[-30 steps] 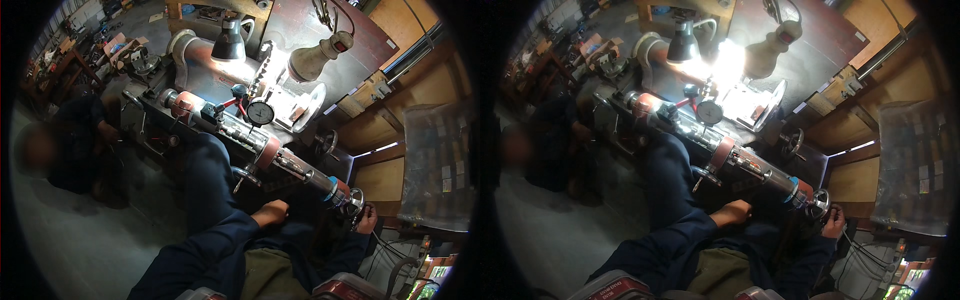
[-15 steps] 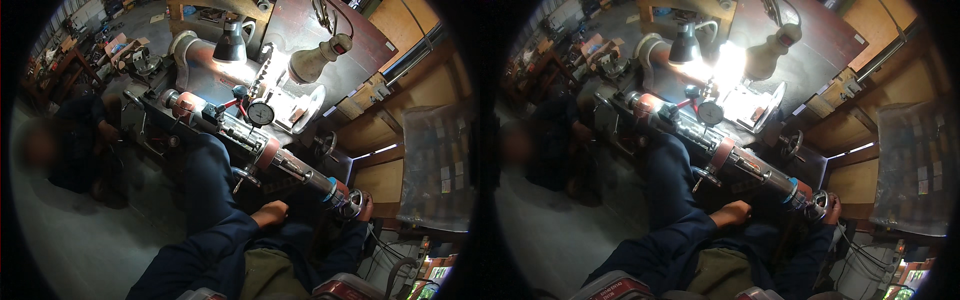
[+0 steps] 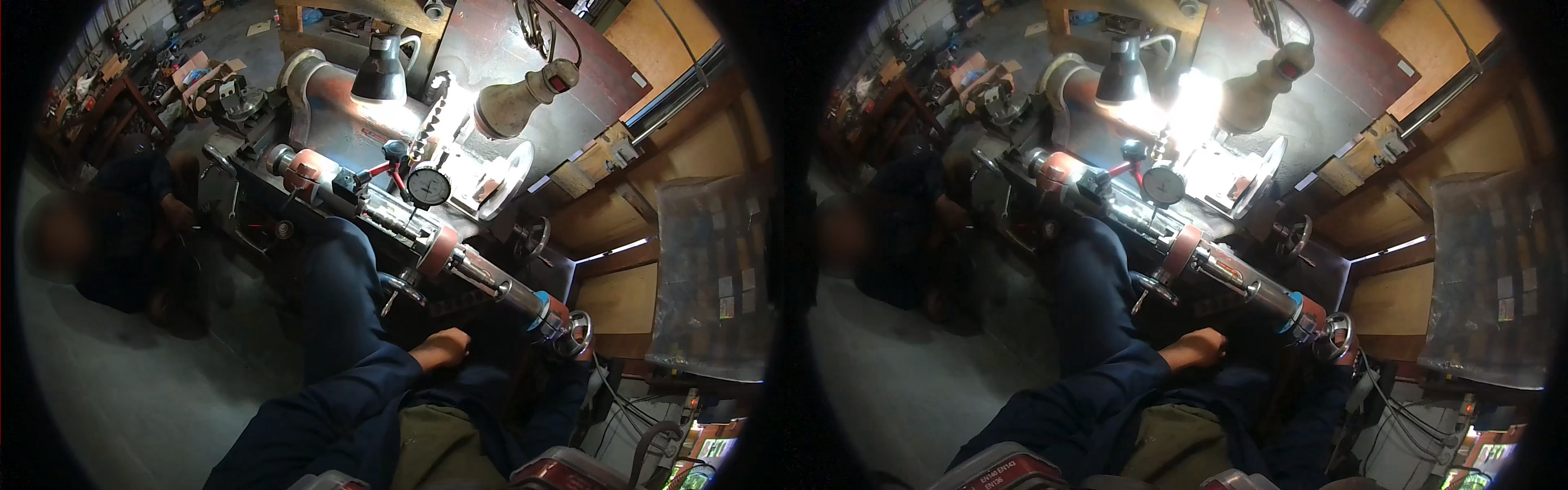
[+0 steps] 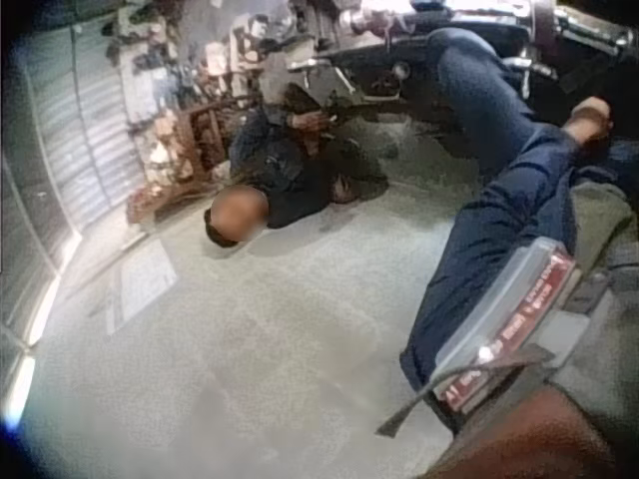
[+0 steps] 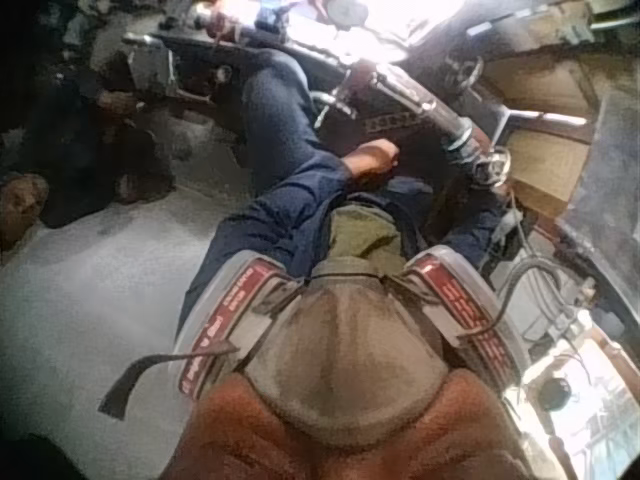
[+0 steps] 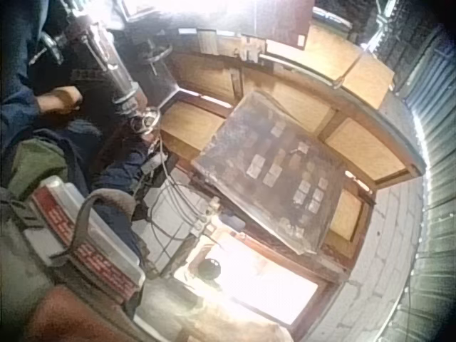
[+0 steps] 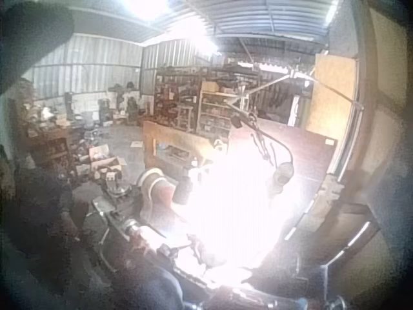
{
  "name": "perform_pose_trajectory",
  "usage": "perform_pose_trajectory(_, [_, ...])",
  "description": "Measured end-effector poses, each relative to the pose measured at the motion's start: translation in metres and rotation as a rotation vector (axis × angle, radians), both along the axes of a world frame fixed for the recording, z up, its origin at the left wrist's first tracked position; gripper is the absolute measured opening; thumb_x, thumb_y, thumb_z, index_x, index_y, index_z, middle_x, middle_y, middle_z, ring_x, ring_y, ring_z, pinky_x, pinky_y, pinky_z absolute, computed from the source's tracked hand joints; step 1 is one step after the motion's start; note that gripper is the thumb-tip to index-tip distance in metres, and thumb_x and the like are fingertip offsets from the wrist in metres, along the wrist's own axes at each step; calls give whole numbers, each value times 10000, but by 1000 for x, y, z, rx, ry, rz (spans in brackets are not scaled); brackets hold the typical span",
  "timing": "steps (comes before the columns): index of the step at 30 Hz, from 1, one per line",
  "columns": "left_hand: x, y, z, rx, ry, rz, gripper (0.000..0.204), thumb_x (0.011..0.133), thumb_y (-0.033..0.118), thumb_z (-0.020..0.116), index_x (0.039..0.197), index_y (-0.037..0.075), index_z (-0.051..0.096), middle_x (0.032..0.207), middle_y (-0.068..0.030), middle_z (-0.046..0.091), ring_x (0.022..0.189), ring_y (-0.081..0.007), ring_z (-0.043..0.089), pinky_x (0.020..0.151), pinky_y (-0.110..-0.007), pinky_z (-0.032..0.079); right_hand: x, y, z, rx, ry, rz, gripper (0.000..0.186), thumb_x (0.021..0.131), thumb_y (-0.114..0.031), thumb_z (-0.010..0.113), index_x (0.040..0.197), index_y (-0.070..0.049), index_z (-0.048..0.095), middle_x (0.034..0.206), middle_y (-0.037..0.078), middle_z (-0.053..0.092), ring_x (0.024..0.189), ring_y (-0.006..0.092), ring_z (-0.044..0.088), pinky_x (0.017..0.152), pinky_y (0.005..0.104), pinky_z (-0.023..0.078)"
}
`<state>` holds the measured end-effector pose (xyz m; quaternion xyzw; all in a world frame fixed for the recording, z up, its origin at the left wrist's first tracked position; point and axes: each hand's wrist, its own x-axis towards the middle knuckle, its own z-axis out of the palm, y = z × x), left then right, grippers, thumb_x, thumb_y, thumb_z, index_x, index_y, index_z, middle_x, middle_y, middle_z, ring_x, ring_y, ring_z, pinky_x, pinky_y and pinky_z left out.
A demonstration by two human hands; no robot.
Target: Using a lathe to measure and machine a metal shaft or component.
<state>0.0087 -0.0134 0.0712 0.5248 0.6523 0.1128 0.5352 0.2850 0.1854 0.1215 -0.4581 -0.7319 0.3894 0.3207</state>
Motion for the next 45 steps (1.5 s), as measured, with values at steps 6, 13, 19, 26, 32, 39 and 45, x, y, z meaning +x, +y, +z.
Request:
perform_pose_trajectory(6, [0,1,-3,2,0,-9,275,911,235,560,1109,63,641,1135,-181,625,1067,-353,597,885,-423,496,1,-5,-4,-133,184,-48,219,869,-206,638,975,-15,638,875,59,672,788,156,639,675,298,506])
perform_pose_trajectory(13, [1,0,-11,55,-23,15,270,908,237,560,1094,60,645,1133,-182,625,1063,-356,597,888,-424,493,9,-17,-9,-202,233,-80,222,862,-196,640,984,-11,642,882,66,676,792,158,639,677,301,503])
perform_pose_trajectory(19, [3,-1,-16,64,-30,14,261,905,235,564,1081,62,650,1128,-185,624,1064,-350,597,886,-422,492,41,-26,-30,-276,217,-112,226,856,-188,642,992,-7,646,888,73,679,795,159,639,678,303,501])
perform_pose_trajectory(26, [-1,-1,-4,21,-8,28,244,891,228,570,1059,71,653,1092,-176,636,1056,-345,596,886,-416,485,79,-18,-23,19,-351,36,221,878,-150,593,1026,5,649,916,77,687,793,146,611,682,302,475])
perform_pose_trajectory(32, [-3,-1,0,27,-20,12,238,886,209,576,1068,73,650,1095,-176,636,1052,-346,598,871,-417,492,49,-48,9,-154,120,-33,185,907,-132,544,986,0,647,827,18,648,709,113,543,625,277,423])
perform_pose_trajectory(39, [-3,-2,1,7,-7,1,250,903,221,573,1089,73,649,1128,-174,627,1076,-348,592,890,-422,493,48,-44,16,-206,217,-23,184,912,-169,583,997,-15,636,758,-3,621,591,57,462,540,217,351])
perform_pose_trajectory(45, [-2,0,-1,-17,-20,22,253,900,217,574,1094,71,646,1134,-176,625,1077,-350,591,889,-421,493,38,-48,29,-281,281,-102,227,931,-227,588,1011,-19,629,720,-21,597,543,48,425,506,215,334])
